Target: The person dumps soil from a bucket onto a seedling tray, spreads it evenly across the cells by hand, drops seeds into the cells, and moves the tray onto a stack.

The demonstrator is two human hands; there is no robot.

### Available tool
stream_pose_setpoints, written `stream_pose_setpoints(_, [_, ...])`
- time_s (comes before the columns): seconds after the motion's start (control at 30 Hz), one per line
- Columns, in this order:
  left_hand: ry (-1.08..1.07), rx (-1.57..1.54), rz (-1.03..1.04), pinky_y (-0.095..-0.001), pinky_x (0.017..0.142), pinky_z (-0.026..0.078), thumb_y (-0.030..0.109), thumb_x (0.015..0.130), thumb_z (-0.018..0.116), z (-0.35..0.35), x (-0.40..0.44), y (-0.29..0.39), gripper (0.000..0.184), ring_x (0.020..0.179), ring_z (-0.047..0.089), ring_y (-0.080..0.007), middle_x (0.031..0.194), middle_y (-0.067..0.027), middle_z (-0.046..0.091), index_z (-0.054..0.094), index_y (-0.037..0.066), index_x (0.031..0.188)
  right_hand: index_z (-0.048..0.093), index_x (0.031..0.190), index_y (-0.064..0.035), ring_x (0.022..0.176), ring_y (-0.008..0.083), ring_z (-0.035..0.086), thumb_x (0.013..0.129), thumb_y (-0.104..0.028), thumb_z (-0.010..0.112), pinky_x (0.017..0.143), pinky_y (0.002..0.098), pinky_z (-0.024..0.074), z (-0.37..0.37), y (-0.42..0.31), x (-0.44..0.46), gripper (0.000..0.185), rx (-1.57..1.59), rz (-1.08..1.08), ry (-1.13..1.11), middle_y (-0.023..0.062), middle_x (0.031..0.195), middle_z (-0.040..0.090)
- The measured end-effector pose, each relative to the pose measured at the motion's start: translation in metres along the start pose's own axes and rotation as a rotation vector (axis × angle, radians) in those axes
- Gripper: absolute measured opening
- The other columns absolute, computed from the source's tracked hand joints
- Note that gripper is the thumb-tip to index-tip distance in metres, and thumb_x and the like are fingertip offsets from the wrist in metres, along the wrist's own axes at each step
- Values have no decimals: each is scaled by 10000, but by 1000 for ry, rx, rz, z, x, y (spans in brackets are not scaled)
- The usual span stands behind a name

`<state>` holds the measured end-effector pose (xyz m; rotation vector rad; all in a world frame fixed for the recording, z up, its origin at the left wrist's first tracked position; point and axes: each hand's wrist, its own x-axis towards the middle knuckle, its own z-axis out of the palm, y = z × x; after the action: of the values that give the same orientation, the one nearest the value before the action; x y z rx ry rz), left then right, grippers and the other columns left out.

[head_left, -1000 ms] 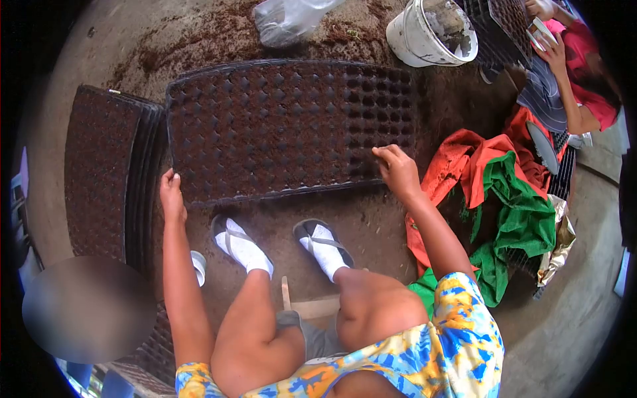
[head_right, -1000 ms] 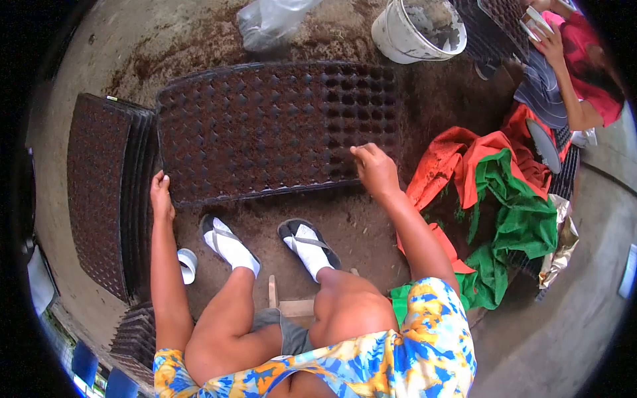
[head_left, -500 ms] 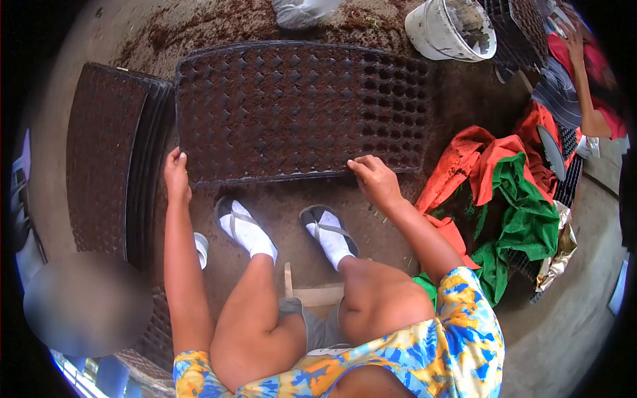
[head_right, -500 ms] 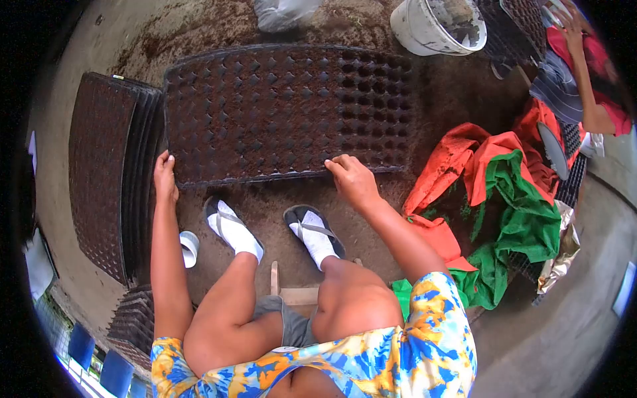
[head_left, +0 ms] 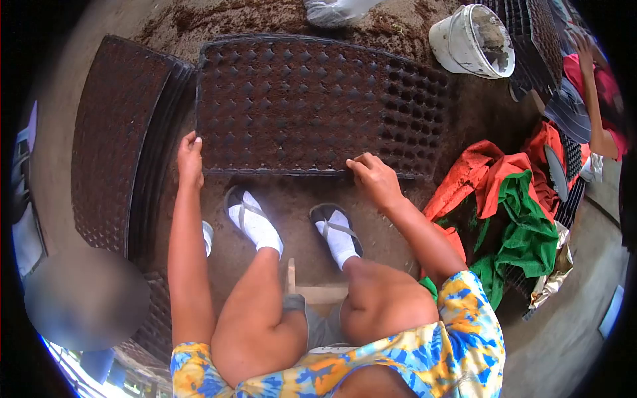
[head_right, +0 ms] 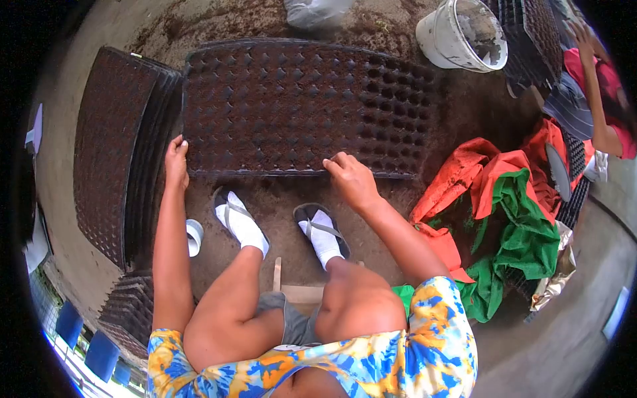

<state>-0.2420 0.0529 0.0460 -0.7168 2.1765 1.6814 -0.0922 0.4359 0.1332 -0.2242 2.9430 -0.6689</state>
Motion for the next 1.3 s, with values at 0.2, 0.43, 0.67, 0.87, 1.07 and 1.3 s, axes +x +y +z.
stream_pose_setpoints(0.2, [-5,13,14,-306,975,358,93,913,533,2,1,3,343,1127,510,-186,1189,-126,566,501,-2,1241,645,1003,-99,818,245,623,721,0,618,649,339,528,18,-8,16,299,43,-101,-82,64,907,597])
stream_pose_setpoints(0.43, [-17,-20,-9,-305,960,371,100,918,532,1,-2,-2,329,1101,519,-180,1176,-120,572,502,1,1230,643,1006,-81,852,271,614,736,-28,592,678,377,525,15,1,38,279,35,-101,-8,92,901,586])
stream_pose_setpoints(0.67, [-24,-24,-21,-303,957,373,106,921,534,2,-5,6,332,1108,517,-182,1179,-115,572,499,2,1235,666,958,-101,793,267,635,761,-35,626,649,366,536,7,7,62,212,-1,-54,73,69,896,613])
stream_pose_setpoints(0.87, [-16,-10,29,-295,953,373,98,924,526,1,-2,1,325,1094,521,-176,1172,-110,576,495,-11,1229,654,989,-100,790,285,633,788,-32,608,649,373,534,-6,10,82,218,33,-20,82,76,911,608])
stream_pose_setpoints(1.07, [-52,-34,-14,-324,1035,303,140,924,537,1,-9,10,369,1185,465,-198,1244,-120,529,487,1,1261,646,996,-93,786,294,634,777,-18,604,668,379,529,-13,18,101,235,15,46,29,85,943,612])
stream_pose_setpoints(1.3, [-45,-27,-42,-333,1039,297,143,924,539,0,-6,6,375,1191,459,-198,1255,-125,523,482,6,1268,654,961,-107,803,298,632,790,-44,579,658,398,530,-8,28,126,196,-88,63,95,82,924,594])
